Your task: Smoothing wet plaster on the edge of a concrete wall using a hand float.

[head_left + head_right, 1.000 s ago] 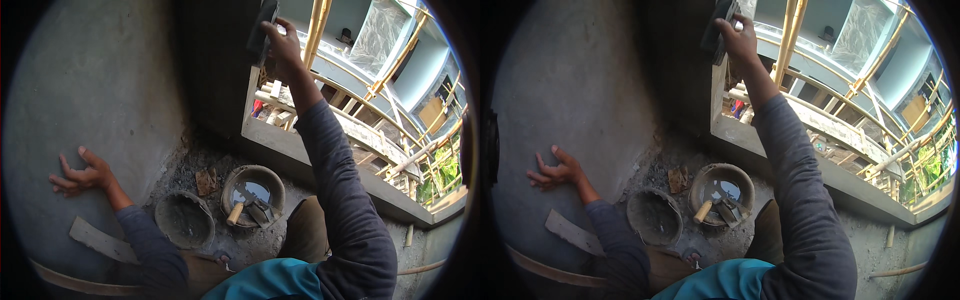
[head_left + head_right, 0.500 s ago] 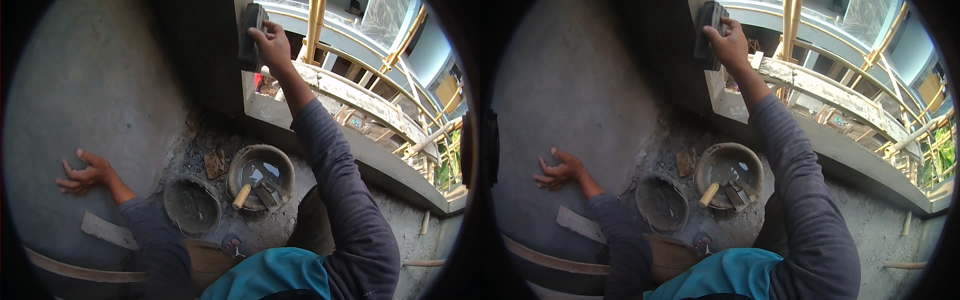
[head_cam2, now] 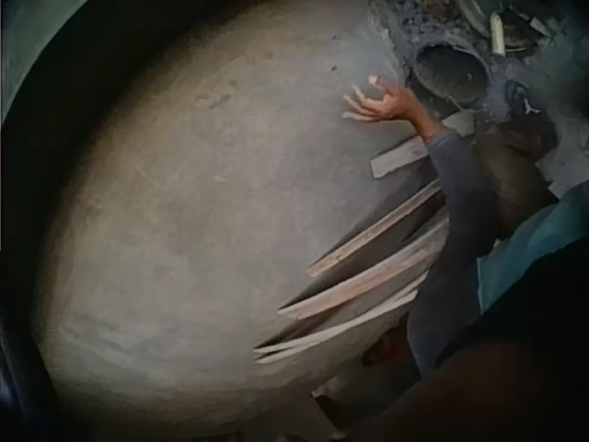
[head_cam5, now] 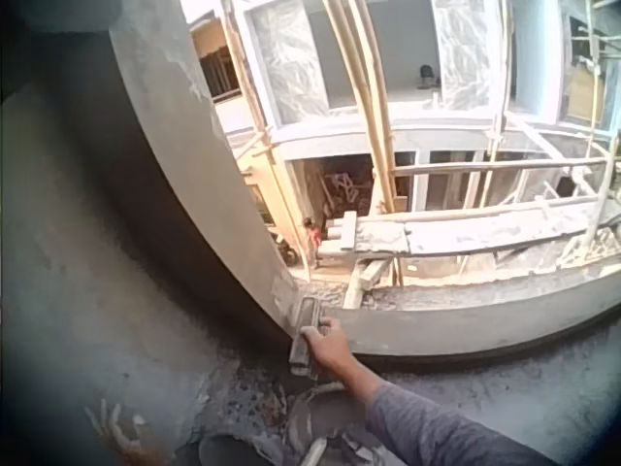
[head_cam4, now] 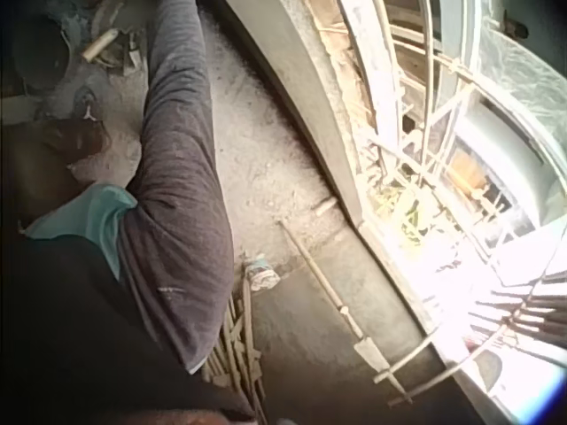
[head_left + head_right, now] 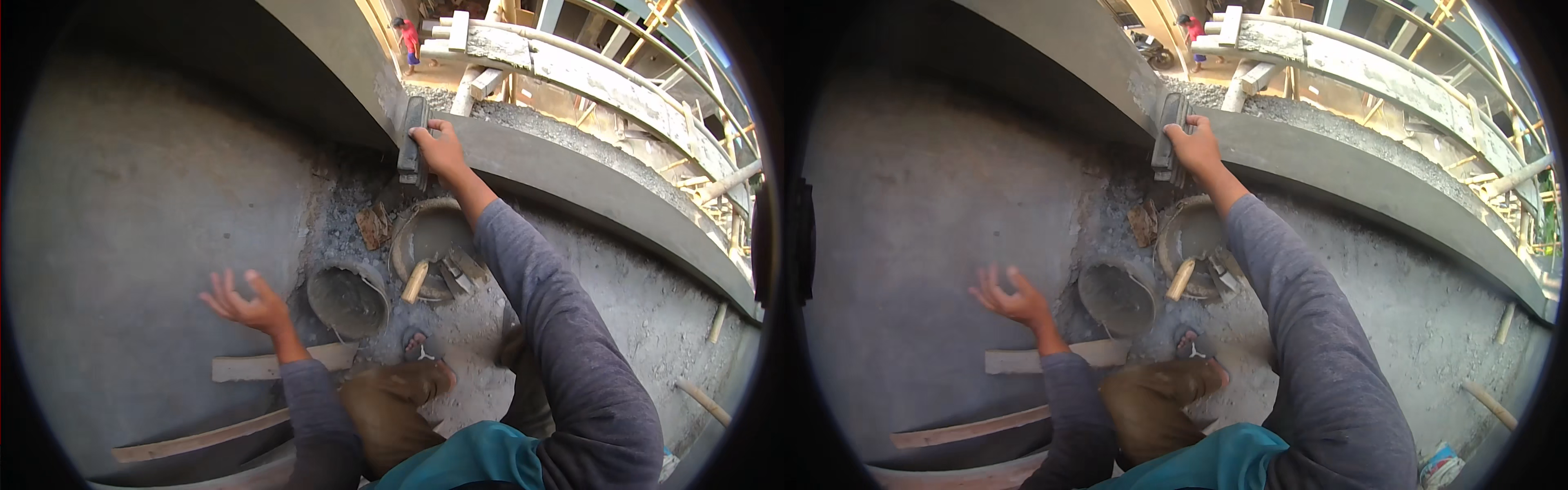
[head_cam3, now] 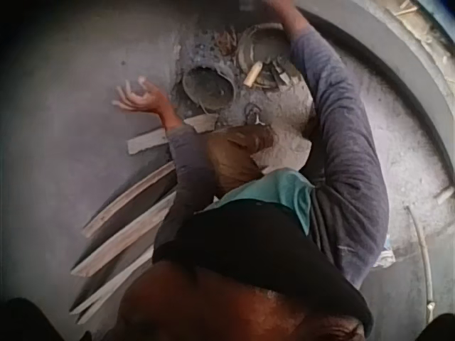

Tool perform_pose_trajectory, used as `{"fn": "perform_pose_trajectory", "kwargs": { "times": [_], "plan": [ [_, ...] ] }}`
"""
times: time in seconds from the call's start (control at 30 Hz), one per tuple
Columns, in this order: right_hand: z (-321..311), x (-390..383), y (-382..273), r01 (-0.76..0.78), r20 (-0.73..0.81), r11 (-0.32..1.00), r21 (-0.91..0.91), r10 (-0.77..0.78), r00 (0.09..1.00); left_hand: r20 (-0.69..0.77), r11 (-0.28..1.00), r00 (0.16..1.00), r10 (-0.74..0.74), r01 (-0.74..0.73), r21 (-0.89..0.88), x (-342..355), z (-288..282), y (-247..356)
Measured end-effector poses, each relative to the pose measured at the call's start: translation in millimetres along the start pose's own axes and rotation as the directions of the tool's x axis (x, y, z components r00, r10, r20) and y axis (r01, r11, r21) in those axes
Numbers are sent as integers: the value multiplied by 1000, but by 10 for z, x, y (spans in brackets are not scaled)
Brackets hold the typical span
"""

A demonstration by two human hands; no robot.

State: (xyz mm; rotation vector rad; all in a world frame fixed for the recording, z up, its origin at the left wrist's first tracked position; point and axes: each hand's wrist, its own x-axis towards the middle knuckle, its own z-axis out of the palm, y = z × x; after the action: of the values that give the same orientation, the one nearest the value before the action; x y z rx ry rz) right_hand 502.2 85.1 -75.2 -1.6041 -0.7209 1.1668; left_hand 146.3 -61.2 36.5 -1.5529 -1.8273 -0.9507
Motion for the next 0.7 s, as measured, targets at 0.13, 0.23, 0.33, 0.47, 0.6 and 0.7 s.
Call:
{"fn": "perform_pose_trajectory", "kwargs": {
  "times": [0.13,0.23,0.33,0.47,0.6,0.7],
  "plan": [
    [-622,-969,-260,-352,301,823,446,232,925,719,974,692,59,117,-193,-1148,-966,327],
    [-1053,-1980,-781,-603,424,562,566,429,798,964,907,-247,-101,375,191,-1194,-1754,402],
    [-1398,-2793,-1231,-696,407,470,544,577,708,943,921,-333,12,371,119,-709,-2447,624],
    [-1507,-3374,-2181,-747,447,449,491,606,658,901,944,-422,97,327,52,-50,-3086,677],
    [-1426,-3411,-3214,-504,308,754,422,403,862,952,892,-301,56,444,88,815,-3191,809],
    [-1226,-3082,-3465,-327,261,846,420,233,937,999,912,40,-35,410,16,1092,-3110,513]
  ]
}}
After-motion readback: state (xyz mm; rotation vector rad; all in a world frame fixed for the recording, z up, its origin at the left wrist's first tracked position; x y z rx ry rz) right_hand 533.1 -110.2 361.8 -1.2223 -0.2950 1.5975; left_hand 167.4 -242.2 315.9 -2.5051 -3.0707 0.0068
